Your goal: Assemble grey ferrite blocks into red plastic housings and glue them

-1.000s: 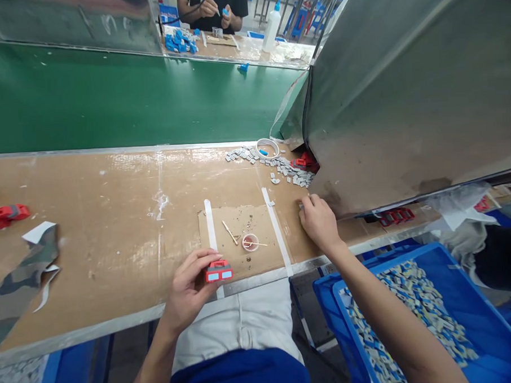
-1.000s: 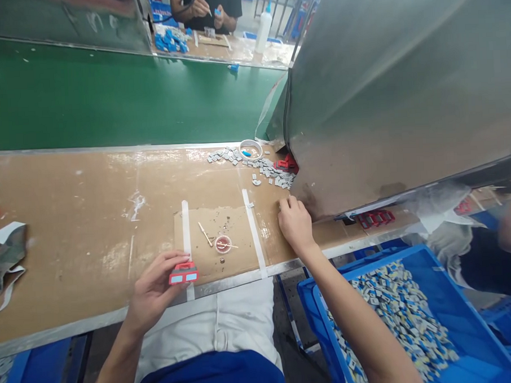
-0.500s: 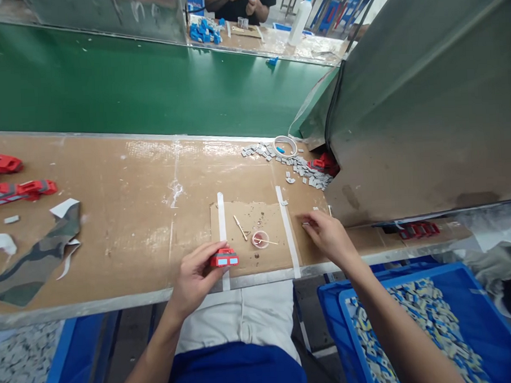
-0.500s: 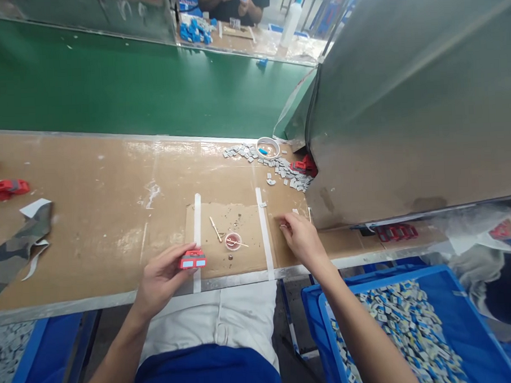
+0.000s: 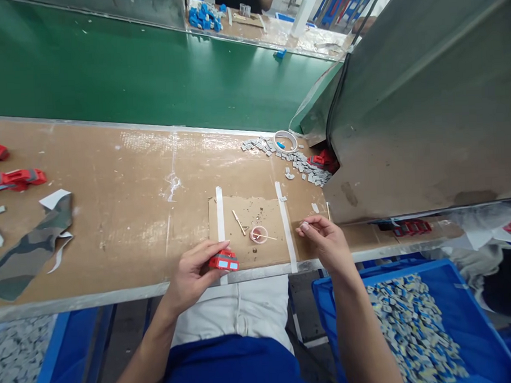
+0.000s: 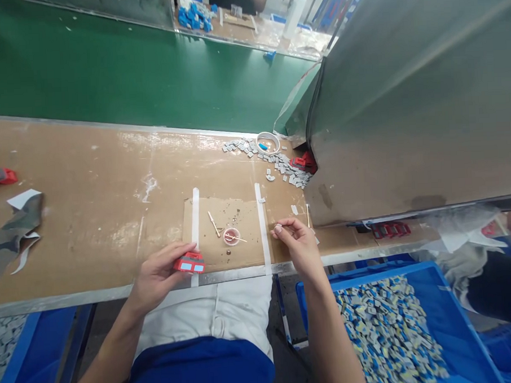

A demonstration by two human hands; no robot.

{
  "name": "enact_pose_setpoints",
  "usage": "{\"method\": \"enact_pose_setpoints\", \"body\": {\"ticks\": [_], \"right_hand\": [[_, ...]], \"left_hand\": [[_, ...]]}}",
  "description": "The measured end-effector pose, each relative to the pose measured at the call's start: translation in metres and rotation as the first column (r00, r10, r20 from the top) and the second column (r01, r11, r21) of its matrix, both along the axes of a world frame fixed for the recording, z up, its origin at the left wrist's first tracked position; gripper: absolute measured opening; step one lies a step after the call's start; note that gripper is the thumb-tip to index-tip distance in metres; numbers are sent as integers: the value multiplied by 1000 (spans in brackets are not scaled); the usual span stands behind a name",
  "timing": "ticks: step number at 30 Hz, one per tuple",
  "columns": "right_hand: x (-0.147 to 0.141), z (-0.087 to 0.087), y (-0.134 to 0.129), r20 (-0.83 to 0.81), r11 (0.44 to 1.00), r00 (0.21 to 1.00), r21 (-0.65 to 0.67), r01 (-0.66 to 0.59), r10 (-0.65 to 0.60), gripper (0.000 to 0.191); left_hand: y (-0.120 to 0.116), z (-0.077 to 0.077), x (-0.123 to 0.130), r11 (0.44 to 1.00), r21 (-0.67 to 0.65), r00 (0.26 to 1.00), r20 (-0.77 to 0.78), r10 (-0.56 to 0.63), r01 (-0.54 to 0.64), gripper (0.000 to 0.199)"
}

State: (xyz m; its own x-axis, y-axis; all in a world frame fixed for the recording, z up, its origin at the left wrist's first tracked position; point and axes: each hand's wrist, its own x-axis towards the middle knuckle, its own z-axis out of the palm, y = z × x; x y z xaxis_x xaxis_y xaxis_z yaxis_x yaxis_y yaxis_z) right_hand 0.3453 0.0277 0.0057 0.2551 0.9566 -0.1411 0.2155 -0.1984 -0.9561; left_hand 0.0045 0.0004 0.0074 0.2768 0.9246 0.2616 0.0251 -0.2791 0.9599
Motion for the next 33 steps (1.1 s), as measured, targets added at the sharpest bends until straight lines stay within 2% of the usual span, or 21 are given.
{"method": "enact_pose_setpoints", "body": {"ticks": [2,6,9,11,15,18,20,21,23,27,30,33], "right_hand": [[-8,0,-13,-21,1000,1000,22,0,0,40],[-22,-2,-27,212,994,976,91,-68,47,27],[-29,-2,-30,361,986,931,136,-97,42,28],[-29,1,-31,476,979,878,147,-139,53,30],[-19,8,-33,695,964,712,103,-243,105,37],[-10,10,-32,780,959,615,75,-274,115,47],[-9,14,-33,795,953,591,56,-299,139,48],[-11,18,-34,786,949,600,56,-310,149,47],[-21,29,-39,721,943,671,76,-325,173,39],[-65,55,-57,412,925,865,117,-362,287,25],[-101,63,-64,188,905,908,137,-403,375,23],[-123,59,-60,64,895,907,145,-421,416,20]], "left_hand": [[0,0,0,1000,-4,1000,2,-7,7,52],[-1,-1,-1,999,-24,1000,7,-29,29,52],[-2,-3,-2,998,-29,999,2,-51,51,55],[-2,-3,-2,998,-30,999,1,-47,47,53],[-3,-3,-1,999,-13,999,8,-42,42,51],[-2,-1,-1,996,-15,994,60,-92,93,50],[-2,-1,0,989,-22,984,106,-146,149,49],[-2,-1,0,984,-31,978,123,-168,173,49],[-5,-2,0,976,-77,967,171,-188,203,48],[-10,-3,1,938,-245,947,267,-177,244,38],[-10,-2,1,937,-263,964,196,-181,230,28],[-8,-3,0,954,-226,978,121,-172,196,29]]}}
